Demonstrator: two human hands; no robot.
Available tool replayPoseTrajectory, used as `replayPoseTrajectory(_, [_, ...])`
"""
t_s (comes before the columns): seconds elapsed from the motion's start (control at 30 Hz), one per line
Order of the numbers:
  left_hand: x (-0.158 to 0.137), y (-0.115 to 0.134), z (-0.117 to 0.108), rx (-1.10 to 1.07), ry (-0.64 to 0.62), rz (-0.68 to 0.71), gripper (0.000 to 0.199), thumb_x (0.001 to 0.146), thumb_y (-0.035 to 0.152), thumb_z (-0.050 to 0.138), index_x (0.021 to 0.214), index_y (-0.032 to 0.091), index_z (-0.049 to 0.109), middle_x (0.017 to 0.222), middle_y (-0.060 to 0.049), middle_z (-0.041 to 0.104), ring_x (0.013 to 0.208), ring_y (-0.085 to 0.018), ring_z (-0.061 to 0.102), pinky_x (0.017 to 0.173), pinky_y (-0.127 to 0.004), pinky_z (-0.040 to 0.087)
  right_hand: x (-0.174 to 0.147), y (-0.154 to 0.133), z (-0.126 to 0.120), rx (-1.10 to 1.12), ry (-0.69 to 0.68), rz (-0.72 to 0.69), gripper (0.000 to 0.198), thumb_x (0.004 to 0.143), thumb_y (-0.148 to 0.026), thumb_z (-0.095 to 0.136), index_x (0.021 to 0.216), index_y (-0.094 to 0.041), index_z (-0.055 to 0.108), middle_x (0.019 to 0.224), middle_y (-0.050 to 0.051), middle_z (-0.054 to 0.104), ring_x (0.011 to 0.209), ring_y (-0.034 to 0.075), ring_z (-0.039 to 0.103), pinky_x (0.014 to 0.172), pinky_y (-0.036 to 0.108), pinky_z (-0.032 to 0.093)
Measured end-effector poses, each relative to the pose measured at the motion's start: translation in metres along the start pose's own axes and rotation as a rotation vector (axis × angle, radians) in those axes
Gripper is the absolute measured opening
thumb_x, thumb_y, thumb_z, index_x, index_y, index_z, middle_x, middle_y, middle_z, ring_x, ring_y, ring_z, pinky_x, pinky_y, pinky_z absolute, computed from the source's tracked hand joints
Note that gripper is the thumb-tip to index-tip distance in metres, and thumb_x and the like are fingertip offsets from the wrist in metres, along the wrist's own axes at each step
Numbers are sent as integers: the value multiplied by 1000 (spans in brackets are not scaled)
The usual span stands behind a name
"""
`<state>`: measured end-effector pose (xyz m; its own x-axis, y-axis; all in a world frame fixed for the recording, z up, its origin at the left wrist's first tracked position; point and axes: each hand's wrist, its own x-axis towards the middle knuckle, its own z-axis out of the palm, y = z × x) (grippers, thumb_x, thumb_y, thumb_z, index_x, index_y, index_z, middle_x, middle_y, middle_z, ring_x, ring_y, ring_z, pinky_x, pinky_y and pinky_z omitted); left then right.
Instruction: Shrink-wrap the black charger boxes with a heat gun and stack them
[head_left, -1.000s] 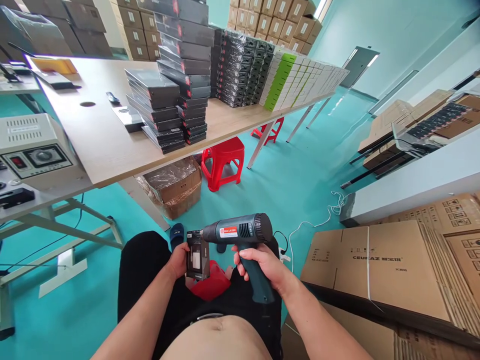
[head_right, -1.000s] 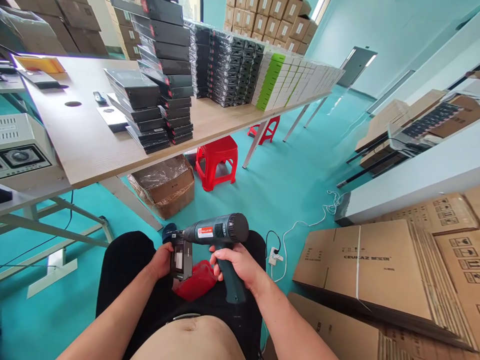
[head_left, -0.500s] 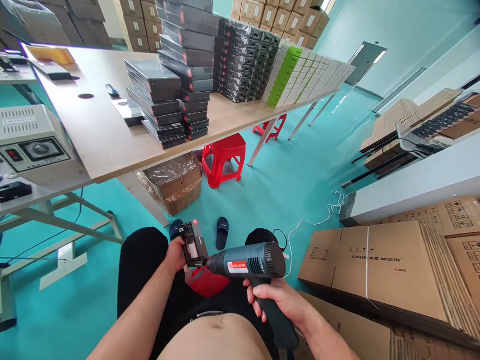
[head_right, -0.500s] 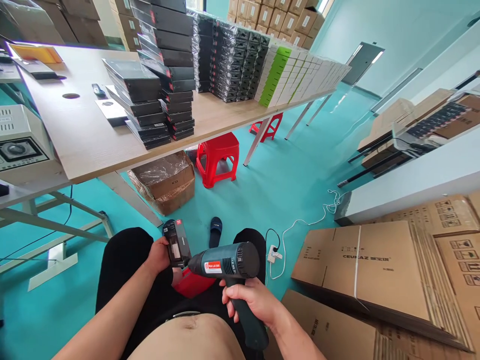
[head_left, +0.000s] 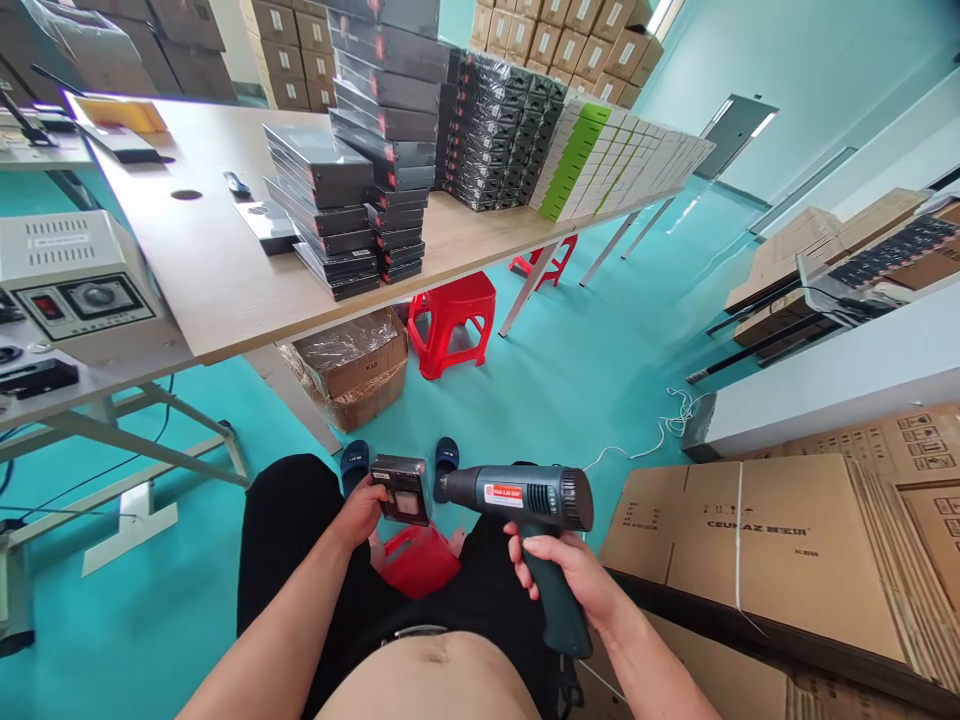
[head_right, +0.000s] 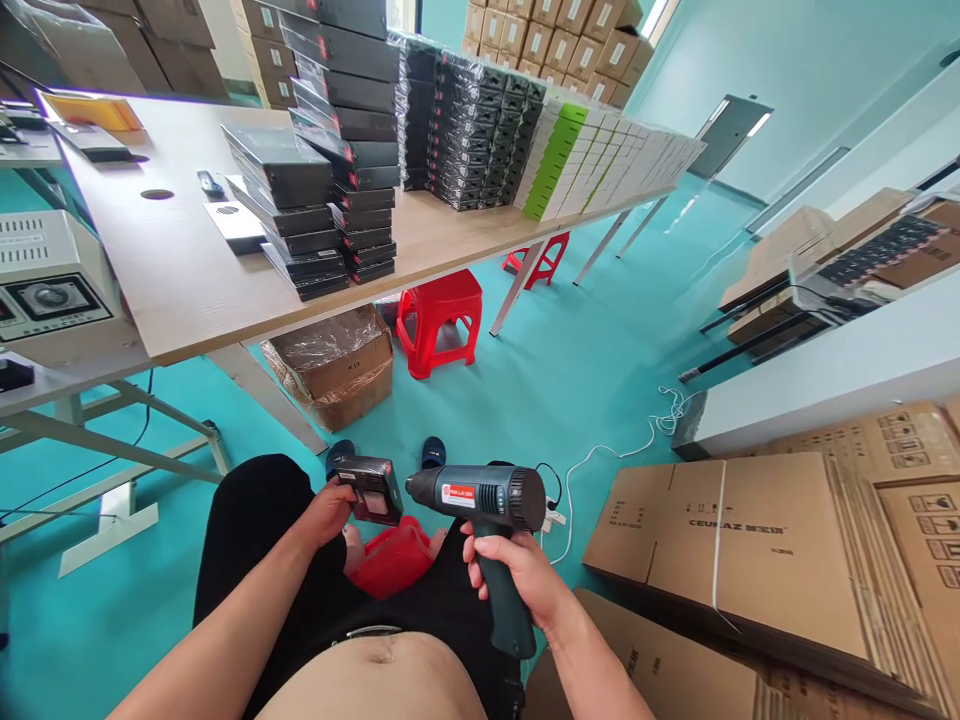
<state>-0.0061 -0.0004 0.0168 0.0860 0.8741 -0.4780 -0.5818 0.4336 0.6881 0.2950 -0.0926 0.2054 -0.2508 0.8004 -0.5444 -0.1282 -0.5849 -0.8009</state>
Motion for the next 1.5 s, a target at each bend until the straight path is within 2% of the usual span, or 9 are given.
replayPoseTrajectory(0.23, [-2,-4,-2,226,-111,88,36,53,7,53,86,15,63,73,1,63,68,-15,57,64,-25,43,1,-8,-4,2,-73,-21,33,85,-28,57,114,-13,62,93,9,62,69,15,60,56,25,49])
replayPoseTrajectory(0.5, [-8,4,7,392,-136,166,32,56,9,53,86,18,62,75,2,61,75,-17,56,72,-26,43,2,-8,-6,-83,-89,28,35,84,-30,60,114,-13,62,92,8,64,68,15,61,57,25,50])
replayPoseTrajectory(0.67, [-3,3,4,465,-103,215,36,55,12,61,90,18,64,83,0,63,82,-20,56,77,-28,43,5,-11,-5,-165,-6,29,34,83,-32,62,111,-13,63,88,6,64,66,14,60,56,25,51])
replayPoseTrajectory(0.77, [-1,2,2,458,-94,212,39,57,13,63,95,19,65,88,-1,64,86,-20,57,79,-29,43,7,-9,-4,-178,-72,69,34,81,-32,63,109,-12,64,86,6,64,65,14,61,54,24,50])
replayPoseTrajectory(0.97, [-4,-1,3,344,-81,131,36,53,8,57,86,18,63,76,1,62,74,-17,58,69,-26,45,17,-11,3,-96,68,-19,35,81,-35,63,109,-13,63,88,7,64,66,14,60,55,25,51])
replayPoseTrajectory(1.1, [2,-3,-1,196,18,9,28,48,12,50,74,17,58,64,2,58,58,-15,54,53,-24,41,17,-17,14,-10,-77,-29,34,81,-32,62,110,-13,63,89,7,63,65,14,60,54,24,50])
replayPoseTrajectory(1.2, [8,1,-5,58,46,-104,16,49,21,50,64,17,53,57,-1,54,52,-17,53,51,-30,45,12,-19,22,-29,-201,15,35,80,-29,63,111,-12,63,87,8,63,65,14,62,54,24,49])
replayPoseTrajectory(1.37, [1,17,-7,-138,-46,-202,43,66,41,55,99,14,63,77,-8,63,63,-20,60,58,-34,50,-1,-12,19,-169,-398,171,34,74,-23,66,105,-9,65,79,8,64,59,13,60,50,22,47])
replayPoseTrajectory(1.5, [-11,28,-3,-308,-180,-266,66,76,66,52,117,14,59,106,-16,66,95,-31,64,76,-45,52,-6,1,6,-152,-351,233,33,73,-22,64,103,-8,64,78,8,65,57,13,60,48,21,46])
